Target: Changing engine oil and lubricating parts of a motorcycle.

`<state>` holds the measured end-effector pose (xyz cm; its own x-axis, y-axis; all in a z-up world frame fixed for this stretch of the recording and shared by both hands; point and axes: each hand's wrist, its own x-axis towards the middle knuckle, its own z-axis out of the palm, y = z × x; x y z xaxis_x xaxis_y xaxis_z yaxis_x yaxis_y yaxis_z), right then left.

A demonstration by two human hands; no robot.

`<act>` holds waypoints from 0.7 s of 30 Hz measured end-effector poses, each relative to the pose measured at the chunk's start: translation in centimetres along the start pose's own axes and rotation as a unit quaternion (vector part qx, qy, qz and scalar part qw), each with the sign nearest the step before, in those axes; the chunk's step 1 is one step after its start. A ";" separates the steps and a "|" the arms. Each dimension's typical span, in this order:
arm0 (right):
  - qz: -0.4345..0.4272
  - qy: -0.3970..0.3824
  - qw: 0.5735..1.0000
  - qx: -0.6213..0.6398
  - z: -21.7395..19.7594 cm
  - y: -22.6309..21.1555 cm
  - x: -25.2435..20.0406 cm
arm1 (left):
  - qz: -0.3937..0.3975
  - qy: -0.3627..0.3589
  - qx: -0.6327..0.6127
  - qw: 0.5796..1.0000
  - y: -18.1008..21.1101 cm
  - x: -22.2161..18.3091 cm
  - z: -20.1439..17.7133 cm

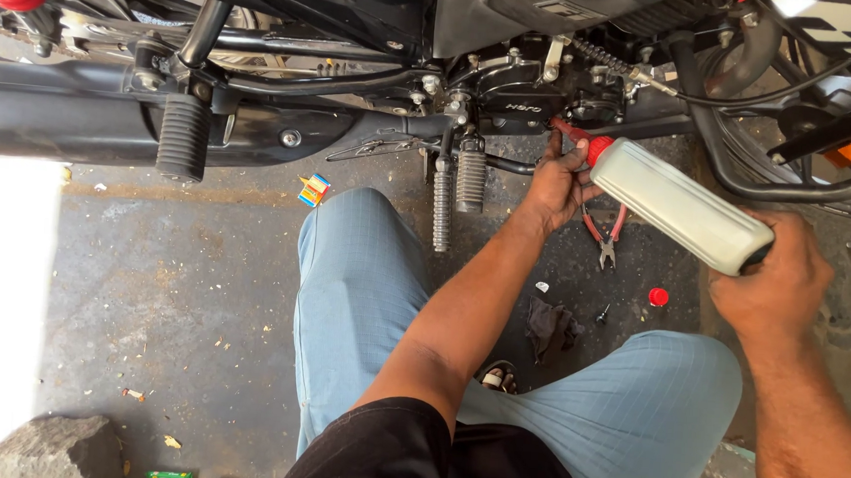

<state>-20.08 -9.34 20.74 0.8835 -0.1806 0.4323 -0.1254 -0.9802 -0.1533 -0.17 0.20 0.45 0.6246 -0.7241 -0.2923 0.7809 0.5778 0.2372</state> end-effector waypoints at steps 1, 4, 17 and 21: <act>0.000 -0.001 1.000 0.001 0.0 0.1 0.0 | 0.000 0.001 0.000 1.000 0.0 0.0 0.0; 0.009 -0.003 1.000 -0.013 -0.1 0.2 -0.1 | -0.001 -0.002 0.003 1.000 0.1 -0.2 0.0; -0.006 0.009 1.000 -0.008 -1.2 -2.0 1.3 | -0.009 -0.001 0.011 1.000 0.2 -0.5 0.3; -0.025 0.019 0.999 0.000 -1.2 -2.0 1.4 | -0.017 0.003 0.005 1.000 0.2 -0.5 0.5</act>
<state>-19.10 -7.74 22.71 0.8709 -0.1338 0.4729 -0.0813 -0.9882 -0.1298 -0.34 0.53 1.09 0.5975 -0.7411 -0.3062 0.8019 0.5488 0.2363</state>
